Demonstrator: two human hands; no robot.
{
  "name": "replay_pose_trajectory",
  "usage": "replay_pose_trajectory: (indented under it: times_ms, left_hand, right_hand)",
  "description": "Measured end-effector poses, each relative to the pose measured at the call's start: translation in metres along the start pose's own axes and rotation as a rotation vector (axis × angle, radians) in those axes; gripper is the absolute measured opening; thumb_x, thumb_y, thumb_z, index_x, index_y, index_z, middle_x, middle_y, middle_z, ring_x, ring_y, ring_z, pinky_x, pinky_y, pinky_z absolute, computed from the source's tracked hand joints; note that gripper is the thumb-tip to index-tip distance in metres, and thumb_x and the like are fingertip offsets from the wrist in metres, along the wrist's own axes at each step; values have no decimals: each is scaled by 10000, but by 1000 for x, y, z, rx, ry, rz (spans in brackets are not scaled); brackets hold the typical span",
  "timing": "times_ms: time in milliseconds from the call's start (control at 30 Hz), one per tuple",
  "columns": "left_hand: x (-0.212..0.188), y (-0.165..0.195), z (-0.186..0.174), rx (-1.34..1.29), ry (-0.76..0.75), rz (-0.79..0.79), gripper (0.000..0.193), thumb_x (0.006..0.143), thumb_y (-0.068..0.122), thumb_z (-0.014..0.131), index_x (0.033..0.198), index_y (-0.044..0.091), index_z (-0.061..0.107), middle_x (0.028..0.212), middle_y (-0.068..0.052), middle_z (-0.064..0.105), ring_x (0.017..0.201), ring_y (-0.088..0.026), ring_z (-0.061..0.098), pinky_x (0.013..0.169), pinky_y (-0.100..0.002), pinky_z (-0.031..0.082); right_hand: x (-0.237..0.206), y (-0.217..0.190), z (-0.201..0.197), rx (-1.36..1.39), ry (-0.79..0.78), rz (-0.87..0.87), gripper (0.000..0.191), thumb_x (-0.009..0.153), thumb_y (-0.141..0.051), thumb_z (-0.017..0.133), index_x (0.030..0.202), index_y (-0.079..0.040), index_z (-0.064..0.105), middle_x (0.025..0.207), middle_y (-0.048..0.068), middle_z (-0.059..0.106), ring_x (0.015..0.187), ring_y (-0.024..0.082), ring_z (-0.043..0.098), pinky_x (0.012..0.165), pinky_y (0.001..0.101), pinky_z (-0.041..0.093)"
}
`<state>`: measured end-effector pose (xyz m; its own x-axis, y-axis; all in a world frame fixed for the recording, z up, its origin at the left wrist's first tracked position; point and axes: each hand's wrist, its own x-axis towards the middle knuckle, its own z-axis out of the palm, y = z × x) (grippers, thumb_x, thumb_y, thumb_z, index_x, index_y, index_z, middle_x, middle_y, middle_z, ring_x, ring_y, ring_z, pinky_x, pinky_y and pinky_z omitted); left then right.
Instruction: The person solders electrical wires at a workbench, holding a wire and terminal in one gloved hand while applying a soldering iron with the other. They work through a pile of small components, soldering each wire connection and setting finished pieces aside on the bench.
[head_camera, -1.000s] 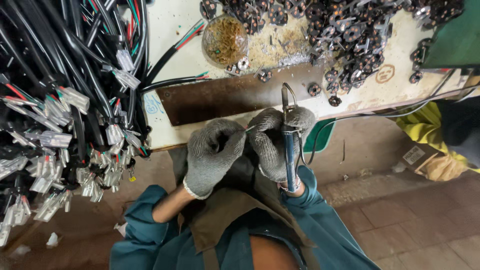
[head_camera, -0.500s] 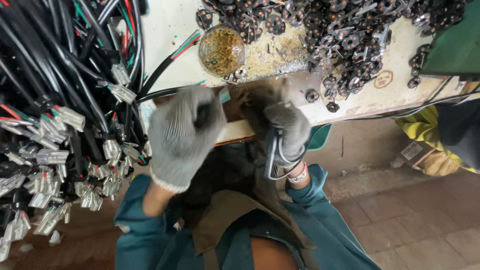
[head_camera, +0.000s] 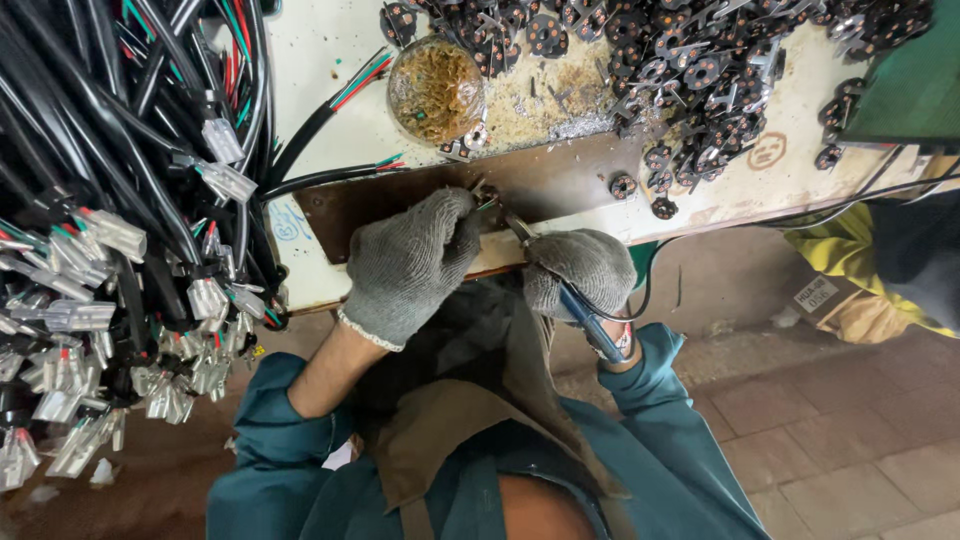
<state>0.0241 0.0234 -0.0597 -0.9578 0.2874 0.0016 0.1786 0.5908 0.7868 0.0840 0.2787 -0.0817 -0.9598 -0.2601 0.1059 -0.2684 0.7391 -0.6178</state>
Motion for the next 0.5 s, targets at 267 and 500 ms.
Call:
replay_pose_trajectory:
  times_ms: [267,500]
  left_hand:
    - [2,1,2,46,15,14,211,920,168,768,1090,110,657,905,-95,703,737,-297,691,646,-422,550]
    - [10,9,1,153,-60,-6,165,940,221,794,971,136,655,807,-72,660,698,-283,677,606,-428,528]
  right_hand:
    - [19,-18,-5,-10,-90,-40,261,755,-229,837,991,-147,761,912,66,740,789,311,711,698,418,554]
    - [34,-17,-10,7,-165,-170,275,725,-236,866,954,-134,752,903,72,743,758,307,713,655,413,550]
